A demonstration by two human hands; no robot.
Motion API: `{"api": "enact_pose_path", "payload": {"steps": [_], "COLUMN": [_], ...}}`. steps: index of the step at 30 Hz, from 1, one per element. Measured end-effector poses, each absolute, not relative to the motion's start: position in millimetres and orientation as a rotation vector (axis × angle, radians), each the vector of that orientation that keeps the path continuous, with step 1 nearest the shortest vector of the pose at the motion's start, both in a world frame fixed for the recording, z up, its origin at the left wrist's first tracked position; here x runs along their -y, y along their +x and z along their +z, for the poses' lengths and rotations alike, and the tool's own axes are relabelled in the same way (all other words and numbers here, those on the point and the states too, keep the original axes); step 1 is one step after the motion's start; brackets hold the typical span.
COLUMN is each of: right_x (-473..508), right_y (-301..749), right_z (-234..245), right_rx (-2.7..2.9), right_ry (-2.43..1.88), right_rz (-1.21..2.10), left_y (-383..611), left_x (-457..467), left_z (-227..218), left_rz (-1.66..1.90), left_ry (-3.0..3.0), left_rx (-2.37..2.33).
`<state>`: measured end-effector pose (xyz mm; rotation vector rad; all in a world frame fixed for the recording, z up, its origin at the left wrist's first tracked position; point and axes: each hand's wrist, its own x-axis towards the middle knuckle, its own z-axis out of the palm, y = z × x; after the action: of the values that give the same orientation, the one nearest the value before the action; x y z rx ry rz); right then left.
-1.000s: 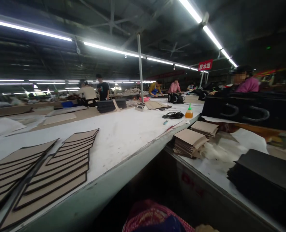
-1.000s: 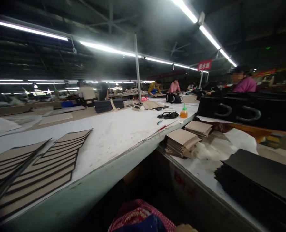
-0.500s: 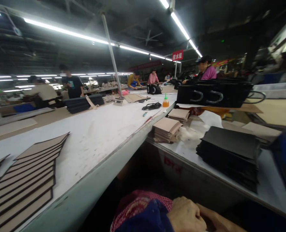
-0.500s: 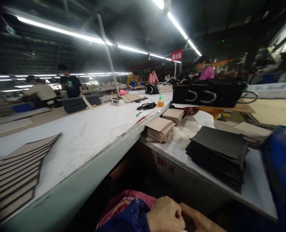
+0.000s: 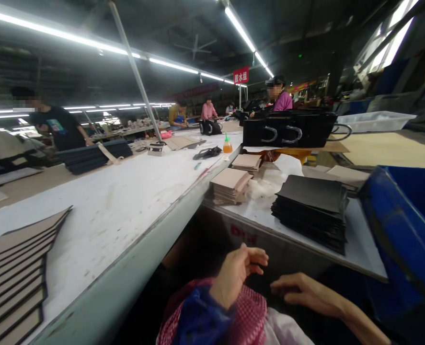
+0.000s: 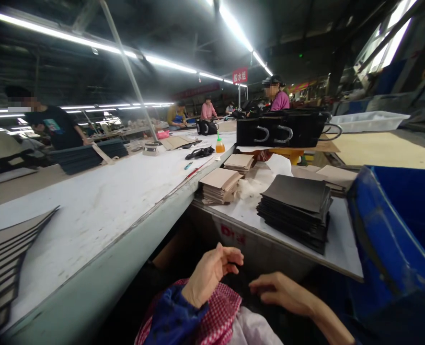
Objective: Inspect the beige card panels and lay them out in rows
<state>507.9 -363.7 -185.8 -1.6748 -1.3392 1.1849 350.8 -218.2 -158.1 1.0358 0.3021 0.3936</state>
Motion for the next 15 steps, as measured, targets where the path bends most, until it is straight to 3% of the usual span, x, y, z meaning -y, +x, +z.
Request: {"api": "enact_pose_path", "payload": {"steps": [7,15], "right_x": [316.9,264.8], "right_y": [503.6,440.7], "right_z": [-175.2,-161.8], "right_rx": [0.916,1.736], "right_ry": [-1.438,-1.536], "right_rz": [0.697,0.145], "left_y": [336.6,351.9], "left_x": [183.7,197.3], "left_z": [-150.4,-169.1], "left_rz": [0.404,0.396], "left_ry": [0.516,0.329], "left_rx": [-0.178,-0.332]}}
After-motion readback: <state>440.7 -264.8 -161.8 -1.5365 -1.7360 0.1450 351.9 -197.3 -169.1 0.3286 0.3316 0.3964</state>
